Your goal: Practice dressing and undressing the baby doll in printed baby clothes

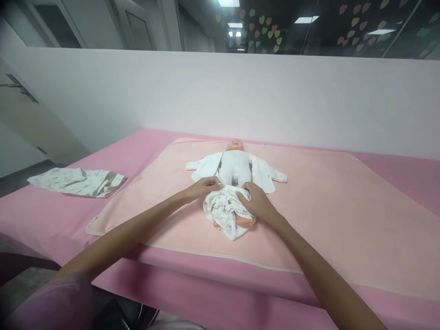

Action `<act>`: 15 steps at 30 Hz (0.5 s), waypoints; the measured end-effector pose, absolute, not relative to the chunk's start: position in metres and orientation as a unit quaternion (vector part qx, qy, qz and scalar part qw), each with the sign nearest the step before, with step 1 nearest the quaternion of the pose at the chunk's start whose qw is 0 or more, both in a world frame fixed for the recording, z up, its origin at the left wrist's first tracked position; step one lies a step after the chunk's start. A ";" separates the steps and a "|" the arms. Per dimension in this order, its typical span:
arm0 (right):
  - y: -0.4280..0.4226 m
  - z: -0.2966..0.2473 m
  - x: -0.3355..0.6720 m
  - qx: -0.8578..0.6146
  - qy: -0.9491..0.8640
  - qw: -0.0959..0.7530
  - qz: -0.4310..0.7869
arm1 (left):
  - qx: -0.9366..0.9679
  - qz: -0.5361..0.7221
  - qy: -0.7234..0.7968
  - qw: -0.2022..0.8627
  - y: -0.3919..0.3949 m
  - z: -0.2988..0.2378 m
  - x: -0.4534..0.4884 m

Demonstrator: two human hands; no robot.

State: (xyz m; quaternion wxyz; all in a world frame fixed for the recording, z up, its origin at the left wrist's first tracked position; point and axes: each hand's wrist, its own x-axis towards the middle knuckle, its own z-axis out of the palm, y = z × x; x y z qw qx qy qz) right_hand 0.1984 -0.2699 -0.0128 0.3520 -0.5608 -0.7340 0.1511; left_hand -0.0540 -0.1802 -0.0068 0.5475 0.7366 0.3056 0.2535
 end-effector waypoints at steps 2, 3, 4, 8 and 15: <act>-0.274 -0.021 0.204 -0.568 -0.732 0.359 0.114 | 0.766 0.282 0.326 0.477 -0.179 -0.018 -0.056; -0.274 -0.024 0.206 -0.569 -0.726 0.373 0.099 | 0.784 0.304 0.334 0.425 -0.179 -0.023 -0.055; -0.274 -0.027 0.207 -0.569 -0.718 0.392 0.089 | 0.799 0.328 0.340 0.373 -0.180 -0.026 -0.052; -0.263 -0.033 0.207 -0.583 -0.642 0.471 0.160 | 0.814 0.374 0.342 0.282 -0.178 -0.029 -0.034; -0.235 -0.035 0.205 -0.564 -0.599 0.494 0.281 | 0.800 0.389 0.355 0.289 -0.167 -0.026 -0.024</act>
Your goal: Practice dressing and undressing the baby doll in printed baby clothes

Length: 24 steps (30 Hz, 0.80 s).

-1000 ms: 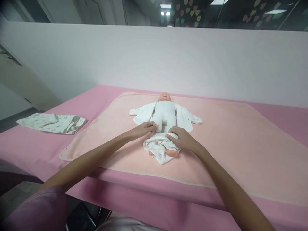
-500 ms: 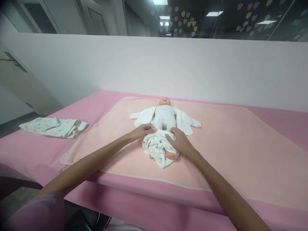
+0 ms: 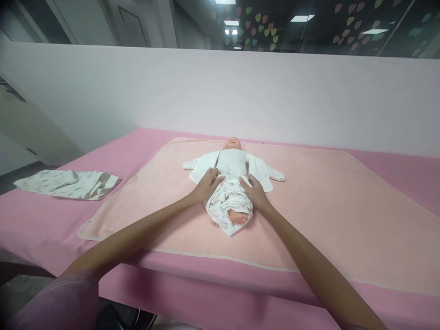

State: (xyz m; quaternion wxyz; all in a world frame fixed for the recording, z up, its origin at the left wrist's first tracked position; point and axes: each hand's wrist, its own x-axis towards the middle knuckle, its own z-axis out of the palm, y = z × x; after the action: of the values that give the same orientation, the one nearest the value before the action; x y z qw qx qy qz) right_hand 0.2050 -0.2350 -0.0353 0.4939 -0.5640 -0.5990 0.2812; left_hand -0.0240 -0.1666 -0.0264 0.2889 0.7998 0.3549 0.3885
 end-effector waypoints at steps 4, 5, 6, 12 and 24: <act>-0.233 -0.034 0.204 -0.585 -0.609 0.484 0.231 | 0.810 0.407 0.353 0.231 -0.163 -0.034 -0.033; -0.233 -0.034 0.204 -0.584 -0.606 0.489 0.230 | 0.812 0.408 0.349 0.230 -0.162 -0.035 -0.035; -0.233 -0.034 0.204 -0.582 -0.602 0.495 0.233 | 0.811 0.408 0.347 0.234 -0.161 -0.036 -0.036; -0.226 -0.034 0.204 -0.584 -0.578 0.514 0.247 | 0.763 0.448 0.359 0.297 -0.153 -0.036 -0.029; -0.202 -0.029 0.197 -0.555 -0.601 0.481 0.315 | 0.597 0.486 0.353 0.531 -0.135 -0.040 -0.018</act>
State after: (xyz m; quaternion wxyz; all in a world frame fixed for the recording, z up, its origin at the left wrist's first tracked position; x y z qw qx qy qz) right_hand 0.1966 -0.2022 -0.0288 0.4811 -0.5554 -0.6009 0.3146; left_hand -0.0178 -0.1351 -0.0400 0.5312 0.5973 0.3529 0.4863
